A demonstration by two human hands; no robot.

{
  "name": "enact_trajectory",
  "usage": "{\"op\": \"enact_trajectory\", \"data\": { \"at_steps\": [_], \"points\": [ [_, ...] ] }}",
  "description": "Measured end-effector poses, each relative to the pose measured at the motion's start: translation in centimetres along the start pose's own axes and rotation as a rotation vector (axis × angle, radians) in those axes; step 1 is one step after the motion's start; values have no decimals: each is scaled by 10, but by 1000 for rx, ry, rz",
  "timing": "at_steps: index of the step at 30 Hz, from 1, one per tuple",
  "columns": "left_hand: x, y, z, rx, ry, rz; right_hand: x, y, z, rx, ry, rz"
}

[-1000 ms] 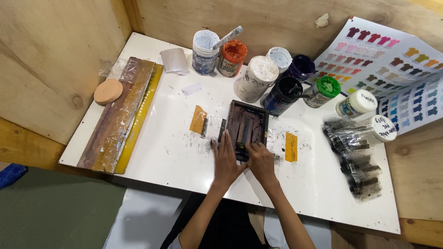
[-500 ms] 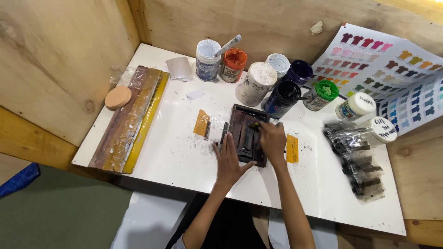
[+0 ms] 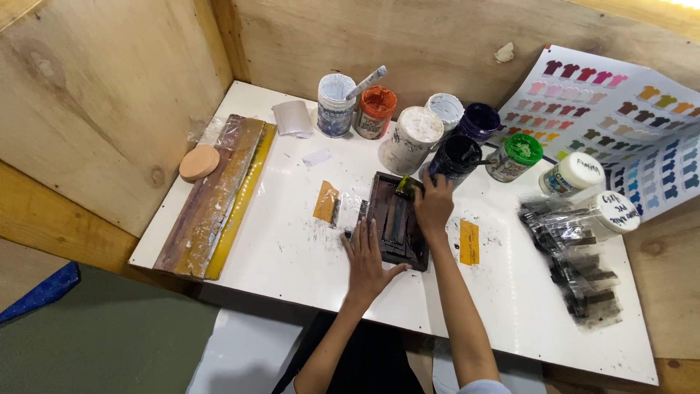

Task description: Preparing a small screen printing frame by applying ink and spreading it with a squeegee tool.

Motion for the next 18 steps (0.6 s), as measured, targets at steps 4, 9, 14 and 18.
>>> {"op": "enact_trajectory", "data": {
  "at_steps": [4, 9, 14, 18],
  "points": [
    [1, 2, 0, 6, -4, -17, 27, 15, -37, -168, -63, -182],
    [2, 0, 4, 46, 25, -85, 86, 50, -70, -258, -189, -320],
    [-13, -8, 46, 103, 98, -208, 134, 60, -71, -197, -150, -230],
    [-37, 21, 122, -230, 64, -436, 165, 65, -44, -228, -80, -162]
  ]
}}
Point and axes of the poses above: each hand's wrist, its own x-axis away from the middle knuckle, its own y-axis out of the back of the hand, z = x × y, the point moved 7 cm from there along -x, towards the middle knuckle, and after that the axes turned 12 degrees about -x, right-handed, at the moved point
